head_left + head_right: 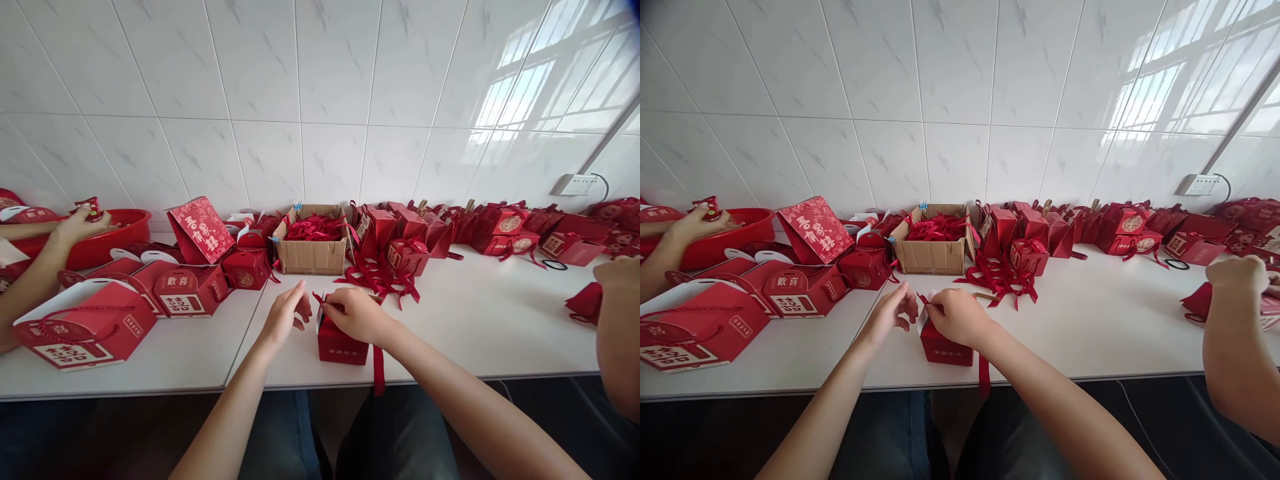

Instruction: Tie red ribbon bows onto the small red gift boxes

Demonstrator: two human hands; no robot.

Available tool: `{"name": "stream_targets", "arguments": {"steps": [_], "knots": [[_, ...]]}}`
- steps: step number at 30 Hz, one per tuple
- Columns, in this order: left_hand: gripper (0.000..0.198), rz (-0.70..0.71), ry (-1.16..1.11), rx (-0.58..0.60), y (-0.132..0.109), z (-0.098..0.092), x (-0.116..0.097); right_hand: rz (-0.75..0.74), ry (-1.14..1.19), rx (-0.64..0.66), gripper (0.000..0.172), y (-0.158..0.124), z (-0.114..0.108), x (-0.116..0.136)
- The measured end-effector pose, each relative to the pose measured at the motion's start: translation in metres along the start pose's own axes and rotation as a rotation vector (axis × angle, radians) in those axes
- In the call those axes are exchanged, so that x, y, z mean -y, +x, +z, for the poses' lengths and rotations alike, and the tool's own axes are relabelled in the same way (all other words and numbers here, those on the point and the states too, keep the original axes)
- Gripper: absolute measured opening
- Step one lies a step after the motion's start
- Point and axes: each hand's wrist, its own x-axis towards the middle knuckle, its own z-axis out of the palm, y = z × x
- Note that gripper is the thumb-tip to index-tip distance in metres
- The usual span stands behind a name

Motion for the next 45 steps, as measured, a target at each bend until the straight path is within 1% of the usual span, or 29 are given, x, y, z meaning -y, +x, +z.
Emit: {"name": "stream_targets", "arguments": {"steps": [2, 4, 6, 7, 9, 10, 12, 14, 16, 17, 18, 19, 20, 22, 23, 24, 26, 28, 31, 33, 36, 39, 42, 45], "knots": [[0.047, 0.013, 0.017, 0.047, 0.002, 0.003, 0.0, 0.011, -0.005, 0.002, 0.03, 0.002, 0.002, 0.0], [0.04, 0.086, 0.043, 0.048, 0.003, 0.008, 0.0, 0.012, -0.001, -0.003, 0.029, 0.003, 0.003, 0.001], [0.034, 0.151, 0.051, 0.045, 0.002, 0.011, 0.001, -0.008, 0.043, -0.043, 0.026, 0.001, 0.001, 0.0], [0.032, 0.163, 0.039, 0.038, 0.001, 0.011, 0.0, -0.017, 0.083, -0.081, 0.024, -0.002, -0.001, -0.002], [0.029, 0.141, -0.028, -0.003, 0.0, 0.006, -0.001, -0.007, 0.187, -0.179, 0.023, -0.012, -0.007, -0.01], [0.028, 0.125, -0.093, -0.037, 0.0, 0.001, -0.002, 0.024, 0.241, -0.222, 0.026, -0.019, -0.009, -0.016], [0.027, 0.112, -0.275, -0.121, 0.001, -0.013, -0.007, 0.119, 0.34, -0.252, 0.039, -0.037, -0.012, -0.033], [0.024, 0.134, -0.476, -0.192, 0.004, -0.03, -0.013, 0.225, 0.422, -0.198, 0.06, -0.057, -0.009, -0.052], [0.017, 0.109, -0.656, -0.209, 0.008, -0.045, -0.018, 0.318, 0.513, -0.072, 0.079, -0.074, 0.0, -0.067], [0.015, 0.06, -0.745, -0.205, 0.009, -0.052, -0.02, 0.357, 0.585, -0.006, 0.084, -0.081, 0.007, -0.072], [0.017, 0.007, -0.831, -0.198, 0.01, -0.057, -0.02, 0.385, 0.671, 0.051, 0.084, -0.087, 0.014, -0.075], [0.021, -0.046, -0.91, -0.197, 0.011, -0.062, -0.02, 0.4, 0.754, 0.084, 0.081, -0.092, 0.021, -0.076], [0.025, -0.085, -0.98, -0.2, 0.011, -0.067, -0.018, 0.407, 0.817, 0.087, 0.072, -0.095, 0.026, -0.077], [0.031, -0.115, -1.068, -0.197, 0.011, -0.076, -0.011, 0.407, 0.88, 0.063, 0.046, -0.1, 0.033, -0.076], [0.032, -0.116, -1.076, -0.188, 0.011, -0.081, -0.007, 0.415, 0.887, 0.048, 0.038, -0.101, 0.033, -0.076], [0.032, -0.116, -1.067, -0.176, 0.011, -0.085, -0.002, 0.427, 0.889, 0.036, 0.037, -0.102, 0.032, -0.077], [0.032, -0.123, -1.016, -0.156, 0.012, -0.093, 0.007, 0.467, 0.898, 0.019, 0.04, -0.105, 0.026, -0.08], [0.032, -0.14, -0.973, -0.159, 0.014, -0.098, 0.016, 0.499, 0.937, -0.024, 0.043, -0.106, 0.018, -0.085], [0.032, -0.152, -0.948, -0.156, 0.018, -0.1, 0.023, 0.487, 1.123, -0.085, 0.046, -0.106, 0.009, -0.093], [0.032, -0.142, -0.939, -0.145, 0.02, -0.099, 0.024, 0.466, 1.268, -0.145, 0.045, -0.105, 0.004, -0.096], [0.031, -0.11, -0.935, -0.115, 0.022, -0.096, 0.018, 0.489, 1.378, -0.263, 0.044, -0.101, -0.002, -0.097], [0.03, -0.068, -0.939, -0.079, 0.023, -0.093, 0.002, 0.506, 1.396, -0.383, 0.043, -0.094, -0.014, -0.092], [0.029, 0.004, -0.931, -0.029, 0.024, -0.087, -0.022, 0.429, 1.384, -0.486, 0.04, -0.081, -0.033, -0.082], [0.029, 0.072, -0.878, 0.023, 0.027, -0.076, -0.05, 0.306, 1.33, -0.521, 0.038, -0.063, -0.054, -0.071]]}}
